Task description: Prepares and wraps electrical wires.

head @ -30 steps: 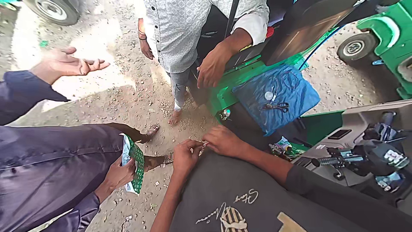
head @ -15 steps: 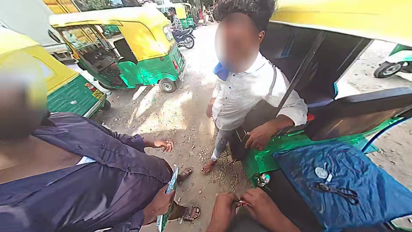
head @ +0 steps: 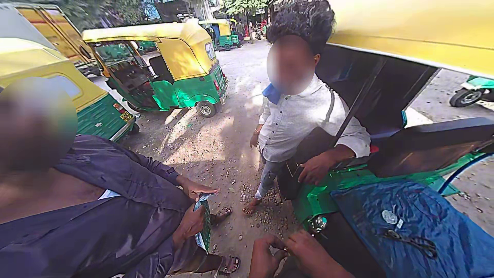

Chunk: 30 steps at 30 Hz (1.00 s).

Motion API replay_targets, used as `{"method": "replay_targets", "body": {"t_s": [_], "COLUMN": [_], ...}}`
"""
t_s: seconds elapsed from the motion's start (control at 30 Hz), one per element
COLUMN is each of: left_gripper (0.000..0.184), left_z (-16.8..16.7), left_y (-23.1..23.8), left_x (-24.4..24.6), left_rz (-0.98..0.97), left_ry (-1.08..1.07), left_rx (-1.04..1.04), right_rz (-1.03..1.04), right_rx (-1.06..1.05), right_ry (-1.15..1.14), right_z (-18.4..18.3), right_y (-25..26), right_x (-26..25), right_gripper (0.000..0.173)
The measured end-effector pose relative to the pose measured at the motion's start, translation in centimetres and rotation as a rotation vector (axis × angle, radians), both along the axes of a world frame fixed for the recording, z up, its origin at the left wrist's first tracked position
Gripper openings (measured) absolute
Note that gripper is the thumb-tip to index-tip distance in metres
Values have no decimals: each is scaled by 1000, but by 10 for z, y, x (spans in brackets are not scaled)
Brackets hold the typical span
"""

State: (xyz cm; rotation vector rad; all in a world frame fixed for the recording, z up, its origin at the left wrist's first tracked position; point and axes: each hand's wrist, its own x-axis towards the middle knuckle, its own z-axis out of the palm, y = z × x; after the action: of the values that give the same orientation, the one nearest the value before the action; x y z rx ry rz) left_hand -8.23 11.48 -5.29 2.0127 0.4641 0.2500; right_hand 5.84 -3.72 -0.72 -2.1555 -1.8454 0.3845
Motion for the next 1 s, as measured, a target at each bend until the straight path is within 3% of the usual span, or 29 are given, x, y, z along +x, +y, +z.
{"method": "replay_targets", "body": {"t_s": [0.1,0.13,0.23,0.4,0.5,0.6,0.8,1.0], "left_gripper": [56,59,39,24,29,30,28,32], "left_z": [2,1,-6,-9,-7,-4,-6,-26], "left_y": [7,8,5,5,13,31,78,90], "left_x": [-1,-2,-6,-15,-16,-26,-49,-58], "left_rz": [-129,-192,-303,-252,-226,-193,-194,-189], "left_ry": [-56,-69,-24,-102,-151,-135,-30,161], "left_rx": [-106,-193,-333,-13,257,340,126,154], "right_rz": [25,35,58,-6,-115,-301,-751,-1073], "right_rx": [-9,-36,-135,-65,49,138,319,166], "right_ry": [62,84,203,339,338,372,306,218], "right_z": [10,15,27,21,8,2,-3,-50], "right_y": [2,3,0,-17,-32,-54,-125,-195], "right_x": [9,12,24,29,27,40,106,142], "right_gripper": [24,26,28,39,38,36,18,26]}}
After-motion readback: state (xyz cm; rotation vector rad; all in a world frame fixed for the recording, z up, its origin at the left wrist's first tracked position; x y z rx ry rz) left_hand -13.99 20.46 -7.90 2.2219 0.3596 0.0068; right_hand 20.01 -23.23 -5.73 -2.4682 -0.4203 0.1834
